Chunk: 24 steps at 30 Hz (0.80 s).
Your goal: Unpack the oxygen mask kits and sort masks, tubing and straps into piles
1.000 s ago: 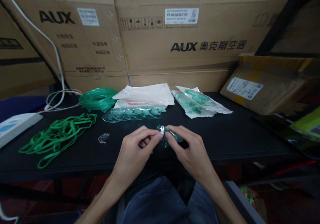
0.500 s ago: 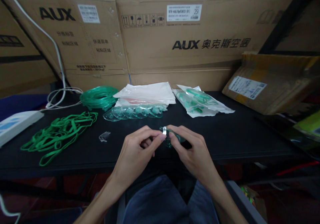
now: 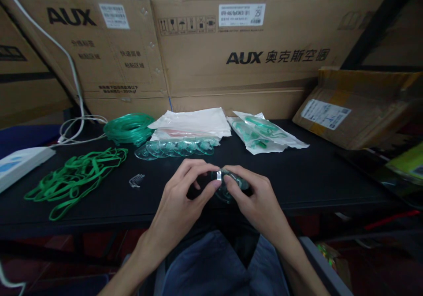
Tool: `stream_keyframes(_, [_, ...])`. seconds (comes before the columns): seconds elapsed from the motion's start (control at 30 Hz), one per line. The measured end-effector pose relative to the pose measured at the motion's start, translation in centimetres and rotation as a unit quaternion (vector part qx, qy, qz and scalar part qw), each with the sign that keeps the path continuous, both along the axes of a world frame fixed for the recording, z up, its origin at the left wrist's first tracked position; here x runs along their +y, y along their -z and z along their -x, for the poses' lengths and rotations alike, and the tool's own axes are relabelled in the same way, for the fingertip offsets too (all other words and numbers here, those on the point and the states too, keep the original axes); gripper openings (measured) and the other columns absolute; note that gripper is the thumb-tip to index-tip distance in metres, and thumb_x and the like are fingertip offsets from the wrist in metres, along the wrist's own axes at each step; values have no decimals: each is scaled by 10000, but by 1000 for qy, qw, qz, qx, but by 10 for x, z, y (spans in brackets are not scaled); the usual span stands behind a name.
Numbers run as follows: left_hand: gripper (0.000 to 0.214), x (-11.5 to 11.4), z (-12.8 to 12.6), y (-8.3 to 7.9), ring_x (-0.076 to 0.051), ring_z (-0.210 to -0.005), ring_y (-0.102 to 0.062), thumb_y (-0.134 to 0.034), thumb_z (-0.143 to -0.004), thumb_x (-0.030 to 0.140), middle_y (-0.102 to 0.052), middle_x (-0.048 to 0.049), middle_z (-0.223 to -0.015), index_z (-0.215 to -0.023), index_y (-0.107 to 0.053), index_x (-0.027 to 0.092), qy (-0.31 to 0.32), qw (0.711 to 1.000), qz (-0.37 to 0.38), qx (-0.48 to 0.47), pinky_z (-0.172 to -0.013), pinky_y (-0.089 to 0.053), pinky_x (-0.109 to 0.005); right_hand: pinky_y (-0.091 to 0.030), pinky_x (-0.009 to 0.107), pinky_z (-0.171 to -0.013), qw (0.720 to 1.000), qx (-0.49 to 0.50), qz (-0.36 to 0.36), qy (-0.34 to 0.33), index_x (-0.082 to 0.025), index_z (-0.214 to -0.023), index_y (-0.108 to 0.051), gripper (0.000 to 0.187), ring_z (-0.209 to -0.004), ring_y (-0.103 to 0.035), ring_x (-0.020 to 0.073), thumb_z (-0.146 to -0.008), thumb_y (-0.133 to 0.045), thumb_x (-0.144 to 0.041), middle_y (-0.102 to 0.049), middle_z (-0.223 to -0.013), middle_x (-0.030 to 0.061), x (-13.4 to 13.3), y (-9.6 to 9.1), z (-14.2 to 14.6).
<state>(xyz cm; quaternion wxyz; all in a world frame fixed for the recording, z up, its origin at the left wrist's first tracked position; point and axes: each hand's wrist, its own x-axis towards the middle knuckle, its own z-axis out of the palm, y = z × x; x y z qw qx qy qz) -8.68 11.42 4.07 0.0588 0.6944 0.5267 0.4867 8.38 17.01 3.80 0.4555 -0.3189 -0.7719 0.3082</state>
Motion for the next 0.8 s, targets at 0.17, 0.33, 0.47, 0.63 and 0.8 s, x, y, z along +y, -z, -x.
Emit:
stream_keyframes(0.17, [324,0,2,1,-223,-1263,-586,-700,-917,238,-643,-68,-1353,-1238,-662,254,40,996,-26,70,-1087,-476,-394,-519,259,-828,998,4,51,-25,-194,-1000,-744,199,-924,-709,197,-959,-566,-272,-770,-990,36,2,-3,-5])
stream_keyframes(0.33, [413,0,3,3,-207,-1232,-620,-738,-886,237,-684,-62,-1307,-1282,-621,235,67,996,-8,56,-1079,-489,-370,-493,239,-789,996,-2,70,-46,-204,-976,-764,241,-874,-688,177,-985,-548,-310,-765,-942,10,5,-5,-9])
stream_keyframes(0.47, [353,-2,3,0,-207,-1144,-665,-736,-885,255,-719,-59,-1224,-1225,-646,223,59,997,13,36,-1018,-520,-353,-485,237,-742,996,1,78,-43,-198,-969,-748,245,-839,-679,174,-987,-556,-350,-743,-884,6,5,-5,-10])
stream_keyframes(0.63, [318,-4,3,-2,-218,-1096,-679,-727,-886,264,-730,-58,-1184,-1195,-665,230,59,998,31,20,-976,-531,-348,-452,224,-662,996,-7,80,-46,-191,-859,-707,273,-739,-637,147,-992,-550,-371,-695,-789,-9,5,-6,-10])
stream_keyframes(0.8, [291,-6,5,-3,-189,-1105,-669,-698,-908,235,-724,-34,-1188,-1197,-669,246,71,995,59,-22,-988,-516,-306,-454,227,-665,995,-18,80,-58,-199,-879,-706,285,-746,-640,148,-992,-550,-409,-701,-806,-11,5,-7,-10])
